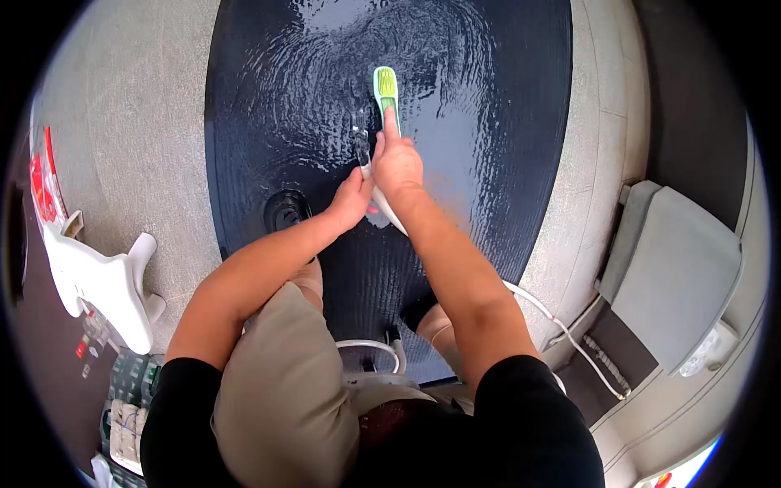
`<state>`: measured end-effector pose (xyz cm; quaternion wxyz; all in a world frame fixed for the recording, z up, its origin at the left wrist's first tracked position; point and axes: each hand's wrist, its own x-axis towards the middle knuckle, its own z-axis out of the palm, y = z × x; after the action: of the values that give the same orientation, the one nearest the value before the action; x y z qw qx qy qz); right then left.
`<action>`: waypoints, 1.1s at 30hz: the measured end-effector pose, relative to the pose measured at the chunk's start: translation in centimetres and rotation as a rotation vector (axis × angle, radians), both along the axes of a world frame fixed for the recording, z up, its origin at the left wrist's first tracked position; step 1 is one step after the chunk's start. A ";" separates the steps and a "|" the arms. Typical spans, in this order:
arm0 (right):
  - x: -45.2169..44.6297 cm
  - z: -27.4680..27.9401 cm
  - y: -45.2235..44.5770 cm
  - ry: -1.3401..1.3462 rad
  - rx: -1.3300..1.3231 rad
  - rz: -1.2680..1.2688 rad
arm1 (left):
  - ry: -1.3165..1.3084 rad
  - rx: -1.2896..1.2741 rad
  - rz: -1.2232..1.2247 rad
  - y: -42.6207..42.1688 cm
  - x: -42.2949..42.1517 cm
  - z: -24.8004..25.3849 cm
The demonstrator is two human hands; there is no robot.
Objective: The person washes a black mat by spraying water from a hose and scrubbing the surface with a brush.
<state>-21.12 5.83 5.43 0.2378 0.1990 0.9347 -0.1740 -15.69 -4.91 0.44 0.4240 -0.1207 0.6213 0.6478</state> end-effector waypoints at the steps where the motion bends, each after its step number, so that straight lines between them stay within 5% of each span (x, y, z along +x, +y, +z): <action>1: 2.9 -0.3 0.0 0.041 -0.029 0.090 | 0.027 -0.077 0.017 -0.1 0.5 -2.0; 5: 6.0 1.4 -0.4 -0.076 -0.043 0.220 | 0.043 -0.129 0.023 -0.8 -0.1 -2.7; 13: -13.0 -1.9 -1.3 0.198 0.045 0.121 | 0.044 -0.109 0.024 -1.0 -3.0 -1.9; 21: -1.1 0.9 -0.6 -0.035 0.008 0.266 | -0.066 0.050 -0.080 -2.7 -2.8 -3.6; 28: -16.9 -1.2 2.8 0.112 0.106 0.127 | -0.051 0.118 -0.052 -3.0 -3.0 -2.6; 33: -8.3 -0.8 0.2 0.100 0.073 0.199 | -0.037 0.107 -0.021 -2.8 -3.1 -2.6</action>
<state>-29.43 6.06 4.61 0.1994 0.1051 0.9662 -0.1251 -18.75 -7.70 -2.17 0.4480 -0.1033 0.5791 0.6733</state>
